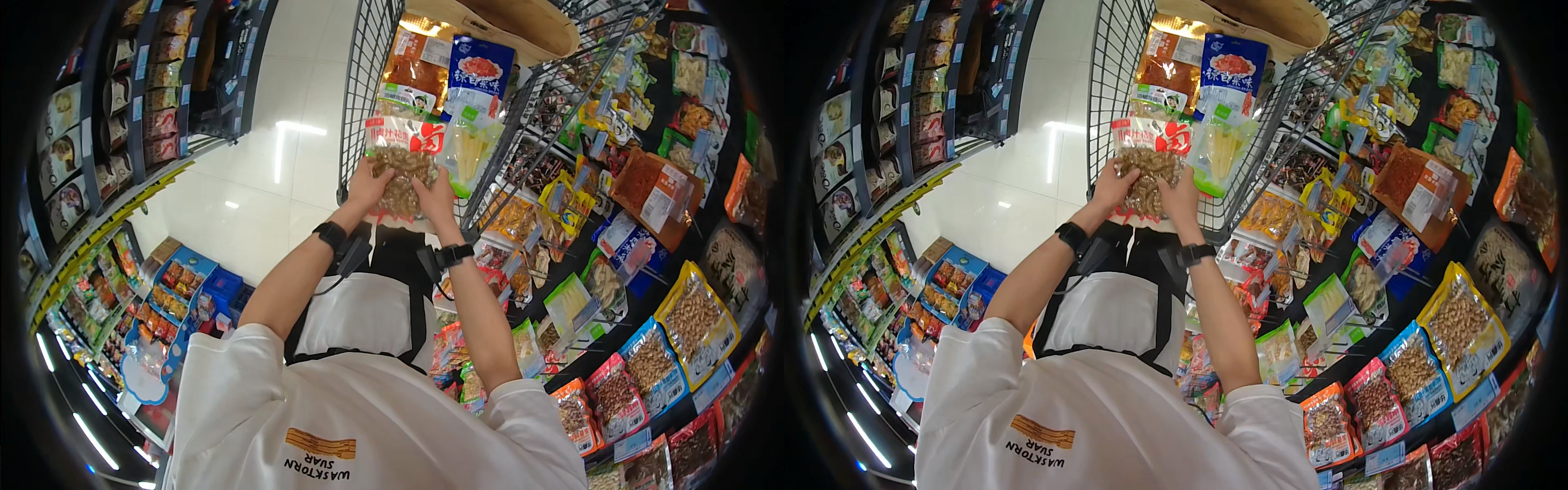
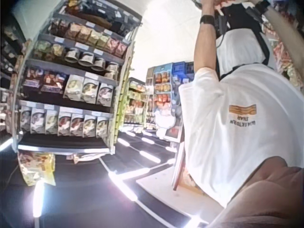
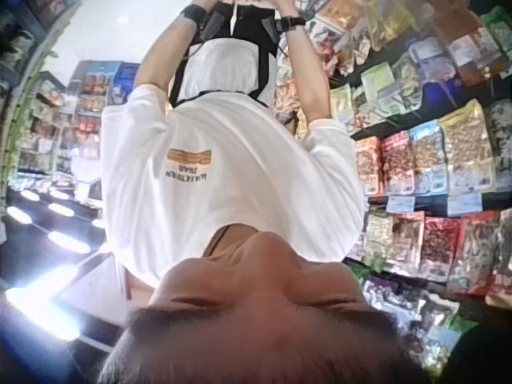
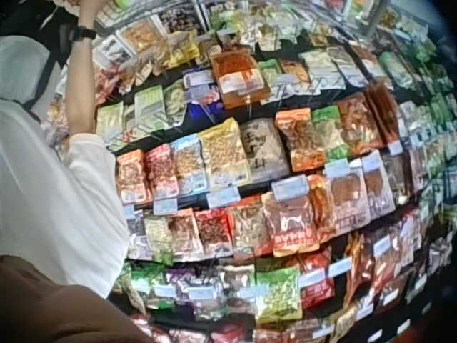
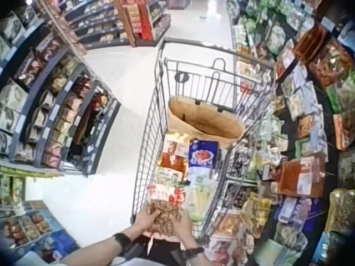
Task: The person selects several snack packages from a supermarket shelf and places them into a shopping cart.
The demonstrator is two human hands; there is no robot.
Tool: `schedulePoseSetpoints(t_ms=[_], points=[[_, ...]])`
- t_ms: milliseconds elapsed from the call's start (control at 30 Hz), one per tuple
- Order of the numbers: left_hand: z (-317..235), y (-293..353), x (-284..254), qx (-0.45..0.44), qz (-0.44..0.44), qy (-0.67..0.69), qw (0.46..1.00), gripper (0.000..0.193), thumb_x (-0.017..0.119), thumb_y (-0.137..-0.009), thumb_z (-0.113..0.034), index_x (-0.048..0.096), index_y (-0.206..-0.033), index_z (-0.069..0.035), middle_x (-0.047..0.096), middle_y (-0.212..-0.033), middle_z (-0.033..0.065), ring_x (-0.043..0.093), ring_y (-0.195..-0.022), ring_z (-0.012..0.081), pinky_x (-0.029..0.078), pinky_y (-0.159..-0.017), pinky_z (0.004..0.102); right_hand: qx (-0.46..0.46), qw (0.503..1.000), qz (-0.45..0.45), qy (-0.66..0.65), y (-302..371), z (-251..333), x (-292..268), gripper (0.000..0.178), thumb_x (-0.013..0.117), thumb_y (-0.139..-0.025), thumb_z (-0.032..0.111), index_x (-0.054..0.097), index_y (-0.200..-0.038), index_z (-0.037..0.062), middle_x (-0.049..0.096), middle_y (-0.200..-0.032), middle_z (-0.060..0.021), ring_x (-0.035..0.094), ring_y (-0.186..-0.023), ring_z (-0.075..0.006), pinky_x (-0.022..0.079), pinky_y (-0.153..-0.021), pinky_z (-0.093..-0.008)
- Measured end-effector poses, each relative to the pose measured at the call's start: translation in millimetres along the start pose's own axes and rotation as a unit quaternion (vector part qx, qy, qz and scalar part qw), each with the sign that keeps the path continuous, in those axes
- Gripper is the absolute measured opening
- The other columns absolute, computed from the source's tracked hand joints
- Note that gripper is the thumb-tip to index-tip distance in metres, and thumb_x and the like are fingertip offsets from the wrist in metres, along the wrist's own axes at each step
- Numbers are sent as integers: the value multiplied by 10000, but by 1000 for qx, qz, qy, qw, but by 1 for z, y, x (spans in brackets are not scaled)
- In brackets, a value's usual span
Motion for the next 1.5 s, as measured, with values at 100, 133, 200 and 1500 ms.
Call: schedulePoseSetpoints(t_ms=[100, 133, 200, 1500], points=[[-2, -21, 1, -9, -24, -24, 999, 561, 688, -779, -263, 455, -1205, 18, 592, -1109, 223, 572, -1031, 368, 455, -891, 391, 6, 999, -25, -45, -17, -6, 16, 567, 680, -772, 157, 407, -1239, -12, 585, -1081, -273, 578, -985, -412, 453, -842, -418], [-11, -29, -1, 25, -42, -35, 998, 585, 686, -777, -247, 437, -1230, 26, 578, -1125, 231, 554, -1051, 373, 440, -912, 394, 23, 998, -10, -54, -25, -14, 22, 559, 651, -797, 155, 391, -1262, -13, 581, -1102, -265, 568, -1030, -391, 447, -860, -405], [-23, -36, -4, 96, -76, -29, 992, 632, 677, -774, -196, 391, -1280, 53, 518, -1194, 253, 492, -1118, 389, 395, -969, 407, -21, 997, -35, -65, -39, -22, 35, 595, 646, -792, 150, 370, -1285, -36, 571, -1106, -273, 541, -1057, -405, 428, -895, -411], [101, 178, 7, 396, 160, -385, 818, 915, 700, -712, -334, 216, -1442, -68, 134, -1515, 159, 127, -1392, 356, 186, -1105, 510, 95, 921, -43, 374, 218, -85, 33, 723, 657, -754, 231, 323, -1387, 132, 249, -1471, -76, 140, -1399, -283, 250, -1084, -489]])
Point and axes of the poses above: each hand's wrist, its own y-axis away from the middle knuckle, its own x-axis out of the palm, z = x × y, the point moved 10 cm from there along -y, towards the middle knuckle
